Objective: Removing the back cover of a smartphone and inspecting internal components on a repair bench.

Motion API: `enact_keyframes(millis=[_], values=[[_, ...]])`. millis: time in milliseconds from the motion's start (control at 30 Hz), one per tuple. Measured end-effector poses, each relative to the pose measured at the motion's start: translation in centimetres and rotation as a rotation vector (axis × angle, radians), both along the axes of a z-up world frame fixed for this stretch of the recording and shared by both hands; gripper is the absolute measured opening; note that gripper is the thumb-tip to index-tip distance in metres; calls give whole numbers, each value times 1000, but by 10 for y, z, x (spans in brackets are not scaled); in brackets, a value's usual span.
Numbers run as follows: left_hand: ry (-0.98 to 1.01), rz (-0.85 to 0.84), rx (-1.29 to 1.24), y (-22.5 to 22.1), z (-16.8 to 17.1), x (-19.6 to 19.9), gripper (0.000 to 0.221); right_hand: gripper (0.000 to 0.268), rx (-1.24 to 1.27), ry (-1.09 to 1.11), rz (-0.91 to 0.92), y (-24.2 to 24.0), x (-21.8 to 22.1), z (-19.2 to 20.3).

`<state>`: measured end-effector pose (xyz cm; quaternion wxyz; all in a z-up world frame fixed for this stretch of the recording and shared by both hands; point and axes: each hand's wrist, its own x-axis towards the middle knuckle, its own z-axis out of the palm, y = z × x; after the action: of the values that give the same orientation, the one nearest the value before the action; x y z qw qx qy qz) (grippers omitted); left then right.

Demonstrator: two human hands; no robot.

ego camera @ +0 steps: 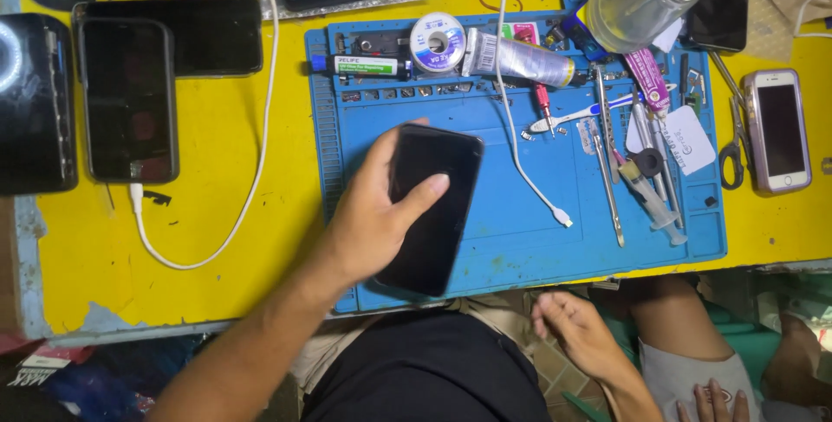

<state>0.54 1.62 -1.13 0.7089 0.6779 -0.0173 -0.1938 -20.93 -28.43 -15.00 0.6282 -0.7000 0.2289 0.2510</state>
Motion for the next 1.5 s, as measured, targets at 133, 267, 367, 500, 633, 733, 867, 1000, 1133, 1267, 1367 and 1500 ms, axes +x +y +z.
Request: enact_keyframes(millis=[133,267,367,500,633,733,867,1000,1133,1267,1367,1500], values=[[-167,-350,477,7,9,19,66,30,-313,161,27,-9,5,-14],[-136,-471,564,0,15,17,80,27,-290,192,-197,-10,1,-29],[-321,-484,703,-6,10,12,84,18,-352,-71,-129,-56,-31,-125],[-348,-524,845,-10,7,4,93,34,-550,-150,-24,-166,-83,-229],[-468,-514,886,-10,-10,-1,97,31,-836,-330,1,-332,-58,-142],[-598,-464,942,-11,-23,-5,99,63,-1043,-416,48,-451,4,-9],[-696,-489,1014,-12,-28,-11,110,98,-1255,-477,109,-472,54,44],[-741,-512,1160,-16,-33,-16,121,95,-1307,-507,211,-473,52,52],[-804,-509,1192,-17,-28,-19,110,92,-1289,-585,228,-475,48,50],[-830,-528,1218,-19,-20,-22,105,96,-1326,-527,253,-445,19,-87],[-909,-455,1222,-19,-13,-17,100,29,-1192,-191,706,-270,-73,-253],[-469,-513,947,-10,23,3,99,39,-1094,352,181,-134,-72,-155]])
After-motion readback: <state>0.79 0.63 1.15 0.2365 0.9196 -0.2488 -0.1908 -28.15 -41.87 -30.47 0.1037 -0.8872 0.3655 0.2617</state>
